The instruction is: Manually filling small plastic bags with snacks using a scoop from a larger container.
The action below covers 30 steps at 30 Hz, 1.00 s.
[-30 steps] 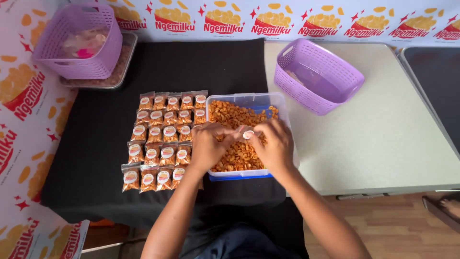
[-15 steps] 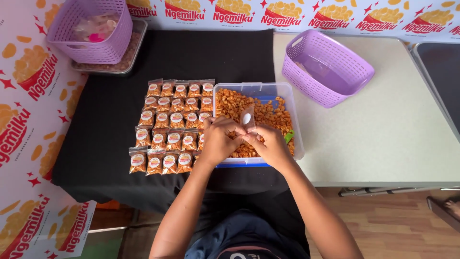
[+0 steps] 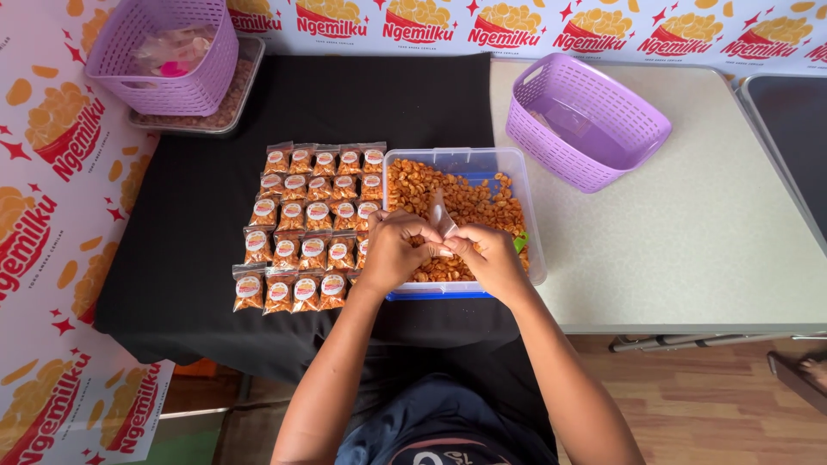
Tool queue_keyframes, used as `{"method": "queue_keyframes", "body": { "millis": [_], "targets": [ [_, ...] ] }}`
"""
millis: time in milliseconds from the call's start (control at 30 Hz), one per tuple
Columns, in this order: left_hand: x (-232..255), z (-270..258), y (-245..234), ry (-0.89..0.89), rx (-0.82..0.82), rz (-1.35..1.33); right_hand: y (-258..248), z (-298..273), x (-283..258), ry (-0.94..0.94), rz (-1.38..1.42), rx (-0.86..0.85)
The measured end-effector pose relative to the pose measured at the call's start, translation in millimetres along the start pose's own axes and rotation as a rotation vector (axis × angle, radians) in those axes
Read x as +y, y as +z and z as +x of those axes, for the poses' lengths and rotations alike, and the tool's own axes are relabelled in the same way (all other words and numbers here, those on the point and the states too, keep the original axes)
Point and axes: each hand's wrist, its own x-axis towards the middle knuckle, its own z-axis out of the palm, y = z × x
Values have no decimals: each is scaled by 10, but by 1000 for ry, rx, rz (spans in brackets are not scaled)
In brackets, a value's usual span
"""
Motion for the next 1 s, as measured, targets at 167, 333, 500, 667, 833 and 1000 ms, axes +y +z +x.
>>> {"method": "queue_keyframes", "body": {
  "millis": [167,333,500,667,833,1000],
  "targets": [
    [-12,12,-19,-9,-31,23,-8,9,-24,-10,9,-23],
    [-44,-7,9,-28,-29,9,-1,-14,60,3,49,-45],
    [-78,-6,18,-21,-26,22,-25,4,-179,38,52,-57],
    [58,-7,-24,-22,-26,8,-21,-27,-41,41,45,-56],
    [-28,20,3,6,-36,27,-12,-3,-47,17,4,-68],
    [-127,40,88,19,7,-45,1,-11,170,61,66,-103]
  ]
}}
